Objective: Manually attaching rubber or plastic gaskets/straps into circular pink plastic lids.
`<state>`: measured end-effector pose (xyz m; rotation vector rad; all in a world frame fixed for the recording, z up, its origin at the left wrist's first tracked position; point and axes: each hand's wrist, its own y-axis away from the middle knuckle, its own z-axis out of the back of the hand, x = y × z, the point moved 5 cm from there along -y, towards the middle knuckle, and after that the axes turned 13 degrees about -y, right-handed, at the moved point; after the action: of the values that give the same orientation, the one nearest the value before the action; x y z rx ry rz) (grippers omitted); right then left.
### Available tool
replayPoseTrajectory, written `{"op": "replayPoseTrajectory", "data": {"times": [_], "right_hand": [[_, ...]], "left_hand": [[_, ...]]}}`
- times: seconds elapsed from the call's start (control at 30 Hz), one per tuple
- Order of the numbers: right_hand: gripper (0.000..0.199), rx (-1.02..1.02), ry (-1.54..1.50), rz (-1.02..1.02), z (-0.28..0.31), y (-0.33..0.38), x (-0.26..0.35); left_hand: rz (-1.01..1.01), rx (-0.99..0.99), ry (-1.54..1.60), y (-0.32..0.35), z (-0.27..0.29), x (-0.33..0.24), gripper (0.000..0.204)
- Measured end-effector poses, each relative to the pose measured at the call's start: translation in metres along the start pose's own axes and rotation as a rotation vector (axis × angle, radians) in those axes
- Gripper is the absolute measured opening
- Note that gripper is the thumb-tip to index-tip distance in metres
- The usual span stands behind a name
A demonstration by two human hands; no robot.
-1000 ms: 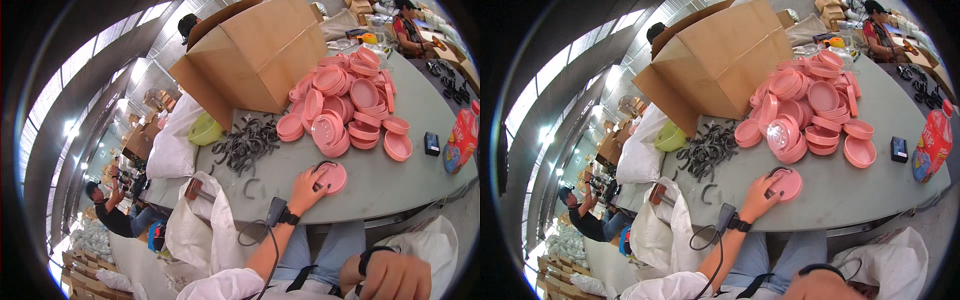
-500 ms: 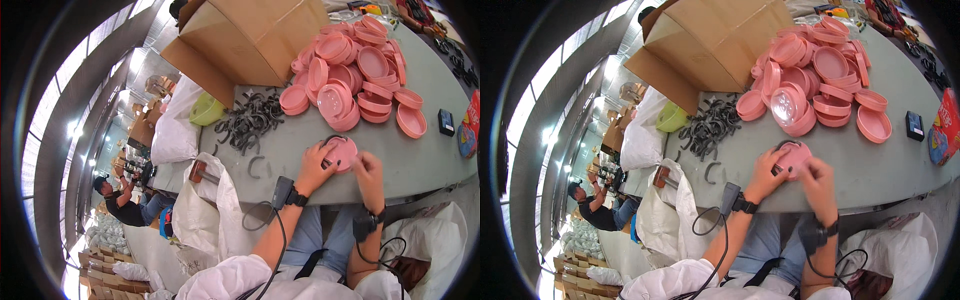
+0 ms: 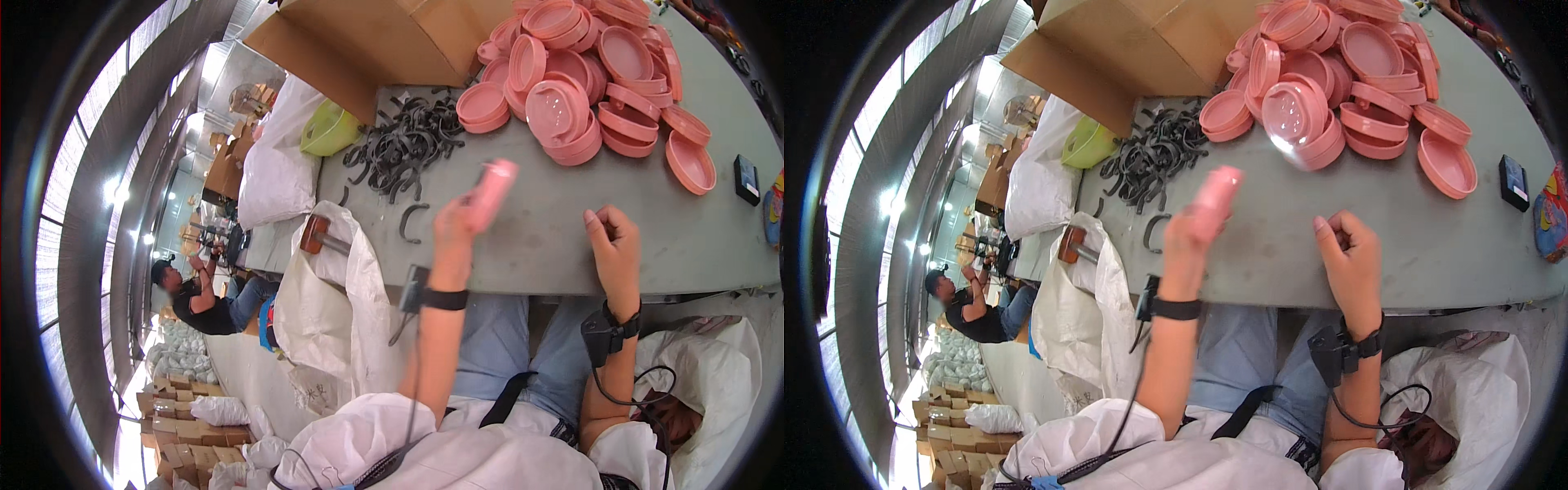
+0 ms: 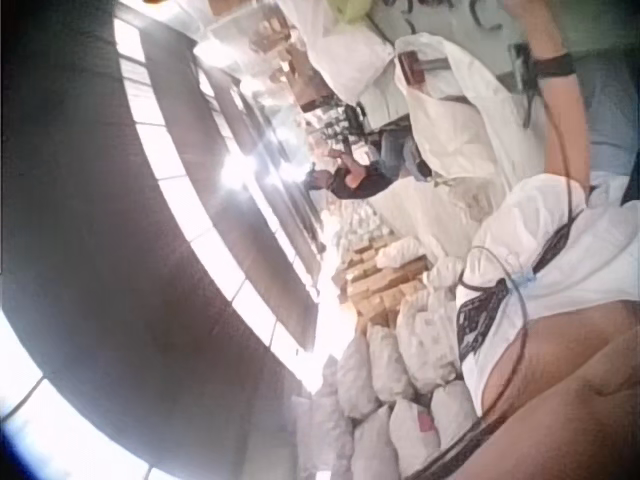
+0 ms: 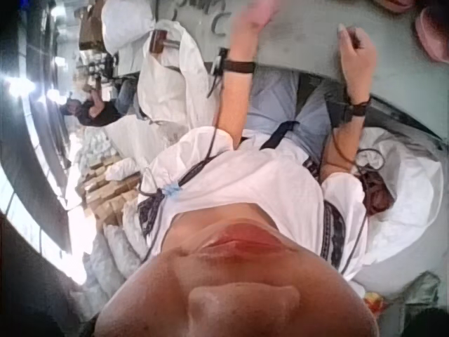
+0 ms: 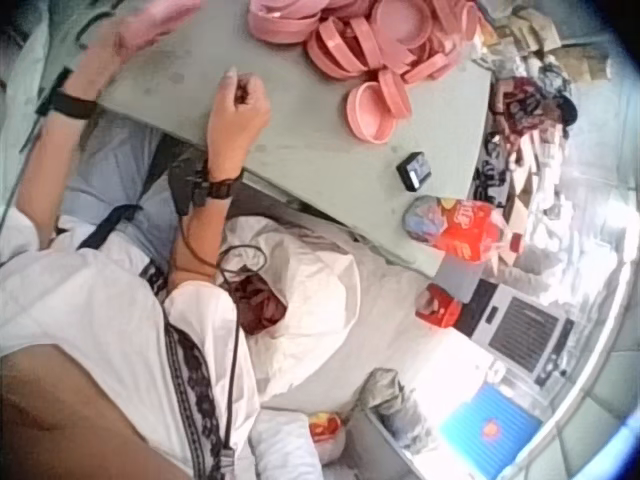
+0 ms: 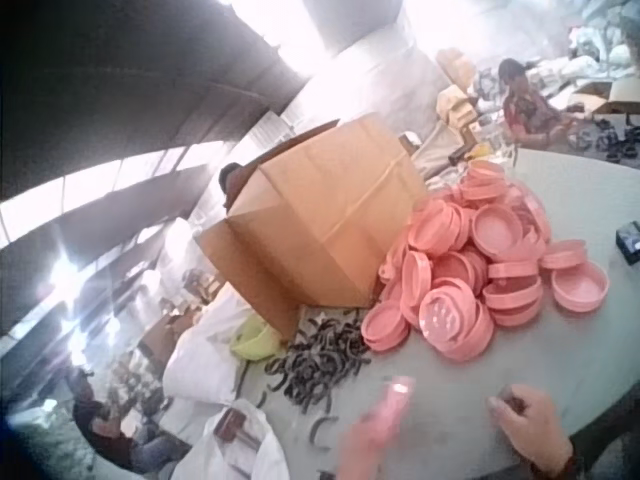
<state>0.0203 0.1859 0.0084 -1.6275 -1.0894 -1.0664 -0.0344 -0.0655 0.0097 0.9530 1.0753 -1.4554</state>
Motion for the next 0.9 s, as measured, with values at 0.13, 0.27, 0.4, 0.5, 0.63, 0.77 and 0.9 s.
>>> {"op": "replayPoseTrajectory", "data": {"times": [0.13,0.27,0.4,0.5,0.63,0.77,0.9], "right_hand": [[0.028,-0.028,-0.060,0.049,0.001,0.000,0.000],[0.029,-0.037,-0.066,0.075,0.007,0.000,-0.004],[0.029,-0.039,-0.093,0.042,0.012,0.003,0.003],[0.028,-0.033,-0.097,0.021,0.012,0.004,0.001],[0.027,-0.045,-0.143,0.056,0.000,0.006,0.001],[0.027,-0.038,-0.089,0.052,0.008,0.007,-0.006],[0.027,-0.010,-0.050,0.085,0.005,0.005,0.003]], "left_hand": [[0.054,-0.177,0.323,0.051,0.116,-0.009,0.055],[0.050,-0.777,-0.014,0.111,0.229,-0.028,0.038],[-0.007,-1.018,-1.052,0.168,0.315,-0.009,0.030],[0.875,-0.154,-1.470,0.207,0.327,0.110,0.047],[0.732,0.074,-1.388,0.274,0.342,0.190,0.045],[0.481,-0.612,-1.428,0.200,0.279,0.099,0.021],[0.012,-0.742,-1.070,0.105,0.240,0.025,0.021]]}}
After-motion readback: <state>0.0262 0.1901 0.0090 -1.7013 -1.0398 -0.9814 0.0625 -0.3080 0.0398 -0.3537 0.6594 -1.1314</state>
